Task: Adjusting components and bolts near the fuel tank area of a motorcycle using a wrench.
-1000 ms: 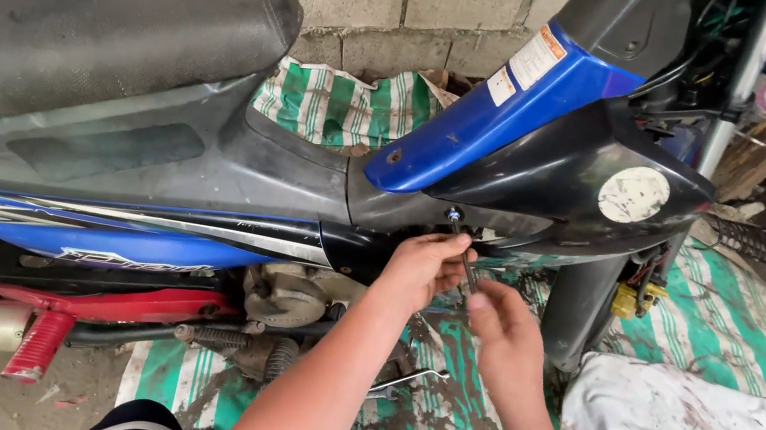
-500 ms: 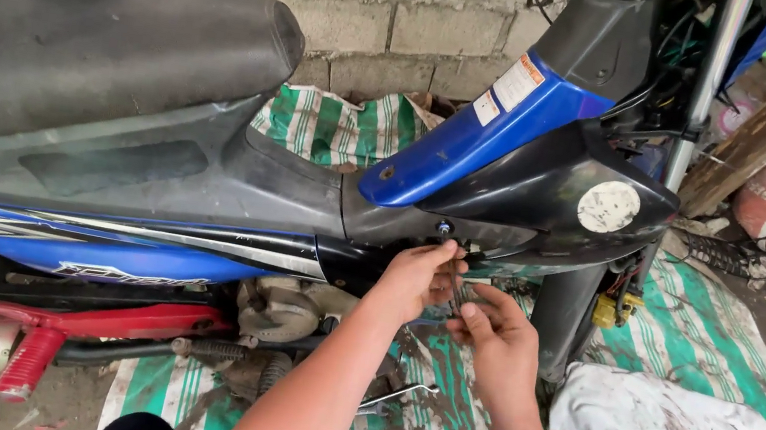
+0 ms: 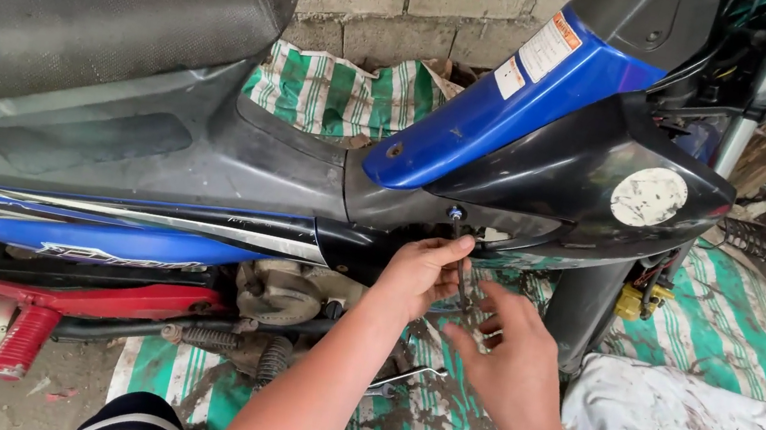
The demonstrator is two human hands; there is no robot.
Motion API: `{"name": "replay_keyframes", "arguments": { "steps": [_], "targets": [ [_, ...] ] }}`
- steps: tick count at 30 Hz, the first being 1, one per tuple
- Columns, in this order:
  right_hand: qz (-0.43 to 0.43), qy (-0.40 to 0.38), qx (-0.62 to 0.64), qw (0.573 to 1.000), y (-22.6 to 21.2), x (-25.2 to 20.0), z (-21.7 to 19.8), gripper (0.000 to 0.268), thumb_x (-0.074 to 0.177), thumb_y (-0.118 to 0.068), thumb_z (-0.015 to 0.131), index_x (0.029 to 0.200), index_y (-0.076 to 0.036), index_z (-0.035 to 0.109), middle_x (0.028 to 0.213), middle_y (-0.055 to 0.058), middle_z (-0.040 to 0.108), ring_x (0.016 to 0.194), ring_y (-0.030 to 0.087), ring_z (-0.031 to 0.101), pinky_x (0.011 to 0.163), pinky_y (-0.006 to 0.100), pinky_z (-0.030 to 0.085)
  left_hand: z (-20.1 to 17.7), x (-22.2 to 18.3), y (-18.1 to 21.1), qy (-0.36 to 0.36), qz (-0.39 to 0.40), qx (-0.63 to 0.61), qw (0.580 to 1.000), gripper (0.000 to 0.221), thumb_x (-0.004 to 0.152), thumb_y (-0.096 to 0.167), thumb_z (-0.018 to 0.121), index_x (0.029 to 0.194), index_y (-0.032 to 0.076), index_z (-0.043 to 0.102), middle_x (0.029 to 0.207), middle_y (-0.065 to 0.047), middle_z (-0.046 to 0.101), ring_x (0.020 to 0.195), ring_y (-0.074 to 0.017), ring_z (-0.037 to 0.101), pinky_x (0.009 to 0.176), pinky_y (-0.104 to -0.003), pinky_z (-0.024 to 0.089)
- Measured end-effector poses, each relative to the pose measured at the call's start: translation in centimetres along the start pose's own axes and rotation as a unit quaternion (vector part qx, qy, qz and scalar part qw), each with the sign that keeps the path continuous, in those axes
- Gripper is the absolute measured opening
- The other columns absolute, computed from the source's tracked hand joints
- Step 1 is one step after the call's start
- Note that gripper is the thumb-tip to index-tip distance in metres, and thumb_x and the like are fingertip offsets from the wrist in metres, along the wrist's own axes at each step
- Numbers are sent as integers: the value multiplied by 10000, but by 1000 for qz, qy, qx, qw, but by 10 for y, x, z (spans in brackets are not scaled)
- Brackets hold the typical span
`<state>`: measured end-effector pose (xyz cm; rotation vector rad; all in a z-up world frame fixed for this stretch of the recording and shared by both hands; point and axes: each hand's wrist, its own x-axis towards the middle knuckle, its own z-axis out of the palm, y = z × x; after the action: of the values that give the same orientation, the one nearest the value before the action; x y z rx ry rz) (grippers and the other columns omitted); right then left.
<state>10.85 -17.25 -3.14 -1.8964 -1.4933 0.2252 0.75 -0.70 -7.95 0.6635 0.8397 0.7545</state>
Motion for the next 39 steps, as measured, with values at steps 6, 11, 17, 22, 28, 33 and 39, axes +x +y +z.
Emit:
{"name": "replay_keyframes", "arguments": {
  "steps": [6, 11, 17, 22, 28, 33, 39],
  "targets": [
    [104, 30, 141, 984, -2, 2, 8, 219, 988, -265, 800, 1178, -175, 862, 794, 26, 869, 742, 111, 806, 740, 301, 619, 2, -5, 0, -15, -8, -14, 1000, 299, 913, 348, 929, 913, 149, 706, 820, -44, 764, 584, -101, 627, 539, -250, 549],
    [233, -31, 569, 788, 43, 19, 32, 243, 1100, -35, 639, 1320, 33, 719, 991, 248, 737, 817, 330, 701, 748, 443, 588, -1, -18, 6, -98, 11, -36, 994, 299, 1108, 285, 685, 1269, 58, 794, 1037, -89, 803, 860, -220, 760, 685, -331, 585],
    [176, 18, 304, 936, -4, 15, -10, 312, 1070, -276, 608, 1231, -83, 792, 1187, 71, 860, 1130, 208, 783, 944, 407, 602, -1, -7, 3, -40, 0, -33, 999, 265, 958, 204, 875, 1153, 39, 806, 949, -124, 827, 684, -168, 722, 584, -270, 598],
    [55, -6, 88, 995, -2, 5, -17, 788, 775, -331, 944, 1491, -168, 657, 1303, 29, 811, 1048, 199, 797, 906, 370, 634, 5, -8, 3, -12, -6, -8, 1000, 269, 902, 268, 939, 975, 105, 737, 845, -60, 787, 578, -110, 655, 538, -251, 587],
    [0, 24, 10, 1000, 14, 7, 7, 437, 906, -278, 883, 1311, -146, 788, 1089, 36, 847, 896, 203, 804, 880, 371, 656, 8, -9, 1, 5, 5, -18, 1000, 323, 873, 299, 964, 876, 153, 676, 792, -52, 769, 553, -113, 642, 533, -282, 561],
    [197, -31, 299, 933, -10, 12, 4, 467, 1011, -119, 750, 1470, -50, 692, 983, 163, 897, 802, 270, 865, 735, 379, 692, 8, -27, 11, -87, -11, -49, 995, 332, 1125, 267, 605, 1324, 58, 769, 1113, -96, 793, 859, -217, 711, 652, -317, 534],
    [145, 1, 145, 979, -12, 7, -19, 480, 967, -433, 732, 1344, -136, 769, 1251, 6, 876, 1156, 167, 822, 1000, 365, 633, 3, -10, -1, -60, 20, -53, 997, 240, 1020, 106, 776, 1246, 33, 808, 1069, -136, 851, 795, -205, 763, 672, -296, 623]
  ]
}}
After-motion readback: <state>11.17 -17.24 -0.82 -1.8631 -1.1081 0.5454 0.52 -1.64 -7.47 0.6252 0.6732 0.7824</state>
